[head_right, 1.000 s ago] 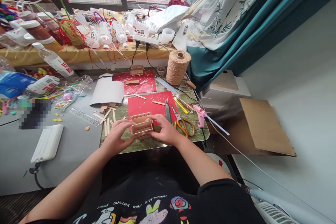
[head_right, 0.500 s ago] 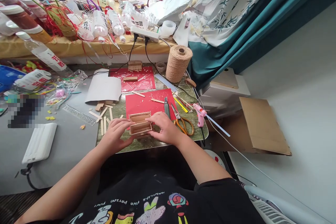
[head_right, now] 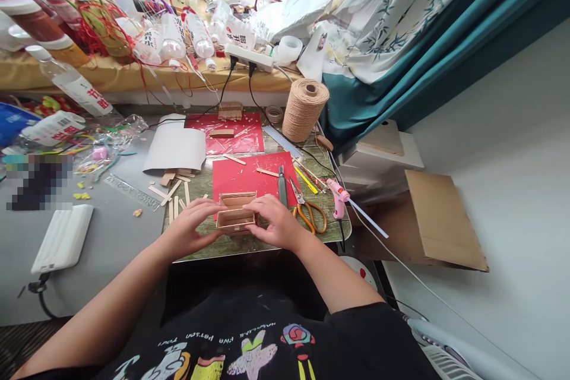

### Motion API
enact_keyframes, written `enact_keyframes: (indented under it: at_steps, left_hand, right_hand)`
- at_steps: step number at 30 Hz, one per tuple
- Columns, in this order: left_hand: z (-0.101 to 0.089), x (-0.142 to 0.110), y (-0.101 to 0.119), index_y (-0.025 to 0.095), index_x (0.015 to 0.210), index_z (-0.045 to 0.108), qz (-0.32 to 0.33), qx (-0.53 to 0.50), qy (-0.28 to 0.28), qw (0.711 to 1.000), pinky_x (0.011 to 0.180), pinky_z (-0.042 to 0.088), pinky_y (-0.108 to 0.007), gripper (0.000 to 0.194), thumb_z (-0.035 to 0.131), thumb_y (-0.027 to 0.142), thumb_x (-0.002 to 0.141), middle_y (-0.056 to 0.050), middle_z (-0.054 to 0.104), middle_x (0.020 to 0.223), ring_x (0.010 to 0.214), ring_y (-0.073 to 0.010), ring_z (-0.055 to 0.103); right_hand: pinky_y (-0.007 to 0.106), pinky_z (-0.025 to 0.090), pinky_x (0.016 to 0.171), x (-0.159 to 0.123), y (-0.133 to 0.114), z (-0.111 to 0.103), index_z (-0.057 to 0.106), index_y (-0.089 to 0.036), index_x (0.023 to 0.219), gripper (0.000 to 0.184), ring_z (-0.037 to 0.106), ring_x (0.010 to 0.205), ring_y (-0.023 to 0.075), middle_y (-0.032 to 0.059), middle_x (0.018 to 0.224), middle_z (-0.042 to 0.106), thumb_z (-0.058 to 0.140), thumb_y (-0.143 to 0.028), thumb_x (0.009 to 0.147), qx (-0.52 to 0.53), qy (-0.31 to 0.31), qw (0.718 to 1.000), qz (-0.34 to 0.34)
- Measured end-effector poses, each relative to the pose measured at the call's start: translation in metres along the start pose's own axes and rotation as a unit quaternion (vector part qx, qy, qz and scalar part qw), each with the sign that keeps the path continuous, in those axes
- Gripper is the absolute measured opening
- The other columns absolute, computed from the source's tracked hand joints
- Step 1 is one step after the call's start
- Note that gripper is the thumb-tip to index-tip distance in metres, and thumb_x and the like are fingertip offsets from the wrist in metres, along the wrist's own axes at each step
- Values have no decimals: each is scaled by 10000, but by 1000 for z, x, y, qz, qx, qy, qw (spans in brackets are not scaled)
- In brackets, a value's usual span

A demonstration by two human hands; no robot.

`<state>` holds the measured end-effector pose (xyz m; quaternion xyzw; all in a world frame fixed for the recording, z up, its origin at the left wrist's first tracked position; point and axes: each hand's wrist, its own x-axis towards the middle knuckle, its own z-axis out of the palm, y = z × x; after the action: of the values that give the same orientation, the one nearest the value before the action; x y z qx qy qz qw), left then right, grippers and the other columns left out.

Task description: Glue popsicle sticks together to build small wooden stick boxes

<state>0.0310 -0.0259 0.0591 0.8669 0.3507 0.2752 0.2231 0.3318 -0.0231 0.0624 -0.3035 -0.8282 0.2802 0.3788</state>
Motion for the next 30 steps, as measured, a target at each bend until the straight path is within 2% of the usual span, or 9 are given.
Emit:
enact_keyframes:
  at_steps: [10,20,25,30]
  left_hand:
    - [-8,2,0,268,1404,581,-3,1,-21,1000,1053,554,-479,481,725,310,947,-104,712,1282,1215,-267,661]
    - [-11,-3,-1,269,1384,603,10,-10,-19,1000,1075,570,-458,463,734,287,940,-99,726,1292,1256,-262,671]
    - [-11,-1,2,277,1370,620,35,5,4,999,992,606,-405,448,731,253,937,-103,716,1293,1188,-241,703]
    - [-11,3,6,265,1314,632,51,60,-6,997,930,611,-406,389,719,266,936,-97,735,1240,1098,-238,727]
  right_hand:
    - [472,572,982,7,-6,-5,614,-259,1364,460,680,1063,257,106,1164,719,756,-258,926,3,-10,1000,-20]
    - [474,563,967,0,0,4,625,-268,1333,448,685,1048,253,85,1140,733,760,-234,908,-14,-16,1000,-7]
    - [490,546,994,1,3,5,650,-265,1284,455,643,1077,268,79,1122,731,795,-236,853,-33,-1,999,-26]
    - [491,533,985,-2,4,6,639,-274,1285,455,659,1059,262,66,1118,750,774,-223,854,-62,3,997,-35]
